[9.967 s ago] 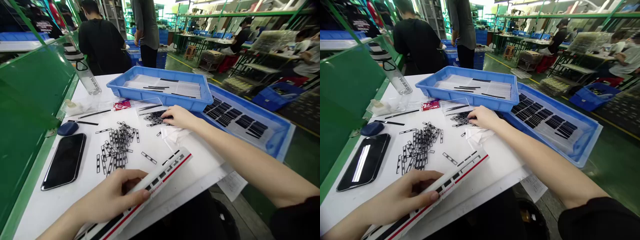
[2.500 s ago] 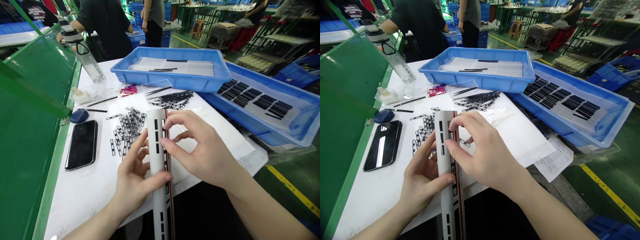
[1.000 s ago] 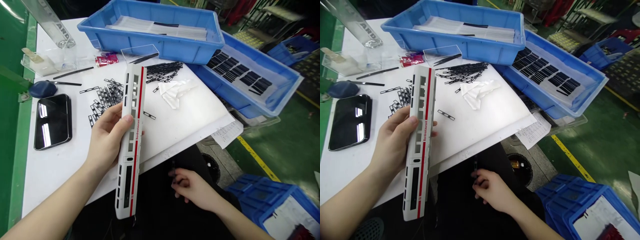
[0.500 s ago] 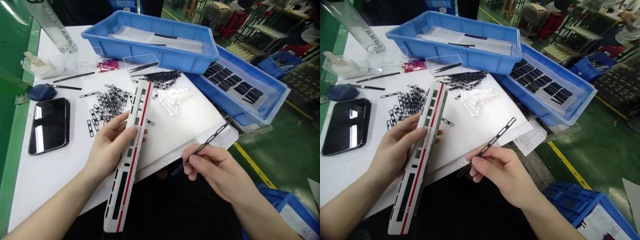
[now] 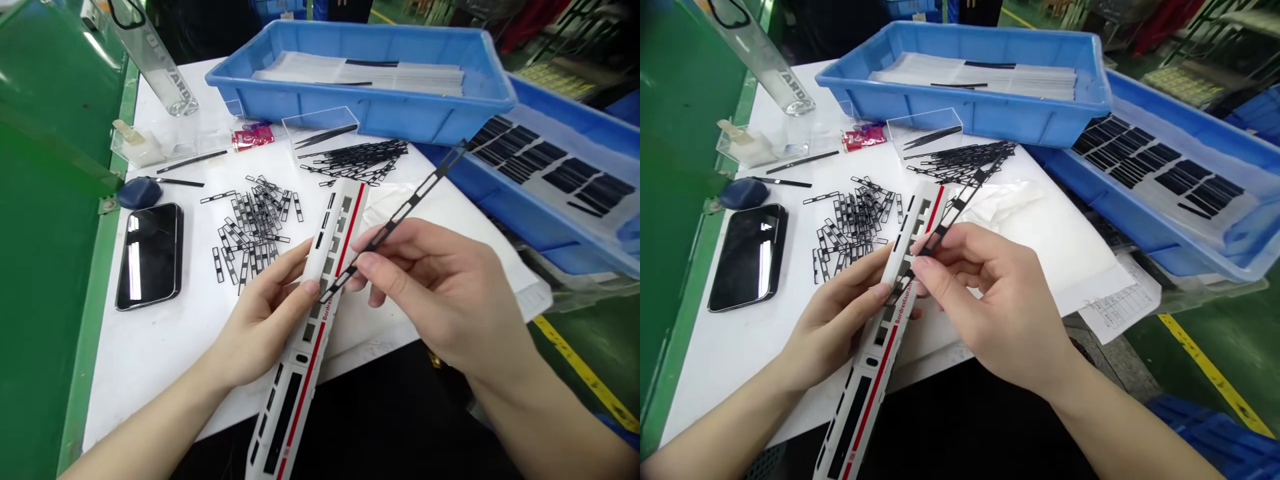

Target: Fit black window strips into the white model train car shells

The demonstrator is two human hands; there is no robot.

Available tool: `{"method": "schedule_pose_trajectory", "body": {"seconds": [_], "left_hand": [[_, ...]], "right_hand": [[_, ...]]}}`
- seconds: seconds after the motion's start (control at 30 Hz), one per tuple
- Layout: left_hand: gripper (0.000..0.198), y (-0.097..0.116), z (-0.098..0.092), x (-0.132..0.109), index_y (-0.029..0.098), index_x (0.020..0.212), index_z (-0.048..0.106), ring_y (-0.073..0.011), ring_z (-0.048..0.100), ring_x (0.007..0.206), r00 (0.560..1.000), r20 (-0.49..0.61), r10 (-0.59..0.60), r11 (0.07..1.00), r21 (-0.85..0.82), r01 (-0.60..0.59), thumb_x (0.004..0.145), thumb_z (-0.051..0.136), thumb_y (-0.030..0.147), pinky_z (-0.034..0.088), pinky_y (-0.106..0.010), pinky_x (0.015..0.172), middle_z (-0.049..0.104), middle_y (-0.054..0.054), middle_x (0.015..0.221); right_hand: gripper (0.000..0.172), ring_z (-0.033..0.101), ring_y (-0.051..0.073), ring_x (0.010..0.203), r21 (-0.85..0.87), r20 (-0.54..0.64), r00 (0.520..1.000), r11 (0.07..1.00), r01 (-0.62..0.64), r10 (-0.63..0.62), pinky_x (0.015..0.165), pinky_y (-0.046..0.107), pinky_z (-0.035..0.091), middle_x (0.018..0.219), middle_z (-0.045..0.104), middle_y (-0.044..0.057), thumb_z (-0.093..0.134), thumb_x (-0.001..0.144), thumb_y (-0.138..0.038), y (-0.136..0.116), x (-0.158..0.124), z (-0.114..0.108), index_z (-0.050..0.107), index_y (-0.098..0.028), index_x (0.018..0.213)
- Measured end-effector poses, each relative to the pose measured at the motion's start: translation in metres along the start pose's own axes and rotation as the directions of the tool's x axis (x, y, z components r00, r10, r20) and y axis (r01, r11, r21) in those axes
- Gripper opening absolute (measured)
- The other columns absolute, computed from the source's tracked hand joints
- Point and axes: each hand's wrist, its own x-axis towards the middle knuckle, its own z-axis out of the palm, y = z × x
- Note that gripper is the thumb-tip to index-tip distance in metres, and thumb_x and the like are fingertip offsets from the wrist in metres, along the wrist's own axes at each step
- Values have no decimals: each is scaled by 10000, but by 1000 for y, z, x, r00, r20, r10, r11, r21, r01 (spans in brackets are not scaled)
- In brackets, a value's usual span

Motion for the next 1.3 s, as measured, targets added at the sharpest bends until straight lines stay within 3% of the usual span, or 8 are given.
{"method": "schedule_pose_trajectory", "body": {"seconds": [0.17, 0.3, 0.5, 0.77, 1.0, 1.13, 1.3], "left_hand": [[420, -9, -4, -2, 348, 1433, 670, -226, 611, 1422, 1000, -1, 13, 995, -97, -13, 1025, 719, 259, 510, -301, 1202, 697, 39, 1472], [438, -10, 0, -1, 256, 1453, 633, -219, 649, 1378, 999, 7, 47, 985, -169, -45, 1026, 710, 196, 521, -309, 1205, 706, -18, 1461], [432, -2, 6, -1, 246, 1444, 610, -187, 656, 1367, 1000, -23, 1, 984, -177, -5, 1030, 682, 145, 568, -241, 1132, 709, -10, 1456], [494, 0, 8, -3, 247, 1479, 596, -266, 661, 1367, 999, -44, -26, 996, -88, 22, 1002, 716, 208, 588, -355, 1142, 707, -45, 1455], [475, 0, 6, -2, 269, 1447, 612, -268, 673, 1352, 997, -46, -59, 987, -155, 51, 994, 719, 175, 593, -396, 1149, 724, -31, 1431], [563, 2, 1, -2, 291, 1485, 595, -318, 636, 1395, 998, 30, -61, 983, -171, 65, 959, 762, 178, 613, -419, 1123, 648, -50, 1531], [812, 4, 1, -4, 320, 1548, 541, -343, 591, 1439, 995, 89, -36, 992, -120, 46, 845, 833, 37, 623, -386, 1111, 527, -54, 1644]], "right_hand": [[43, 767, 121, 781, -146, 113, 992, 989, -35, 52, 606, 139, 594, 898, 812, -26, 761, 949, -211, 0, -6, 8, 765, -248, 929], [59, 752, 135, 732, -208, 89, 992, 976, -64, 84, 570, 164, 591, 879, 802, -11, 762, 928, -195, 5, -10, 15, 747, -231, 885], [56, 753, 175, 799, -251, 70, 998, 968, 23, -5, 575, 232, 583, 959, 804, 9, 762, 973, -297, 16, -10, 13, 752, -266, 927], [45, 629, 124, 717, -364, 163, 982, 919, 149, -95, 576, 274, 535, 939, 700, 9, 756, 971, -298, 14, -1, 8, 746, -264, 943], [37, 650, 134, 802, -292, 114, 993, 955, 41, -8, 613, 249, 586, 1037, 644, 31, 743, 969, -268, 14, -3, 12, 736, -254, 1003], [321, 640, 128, 777, -242, 61, 998, 970, 9, 5, 604, 236, 602, 1042, 593, 30, 760, 942, -223, 16, -6, 18, 714, -286, 1253], [437, 670, 137, 769, -152, 24, 998, 987, -50, 54, 689, 271, 639, 1006, 557, 13, 781, 916, -230, 17, -7, 20, 644, -291, 1327]]}}
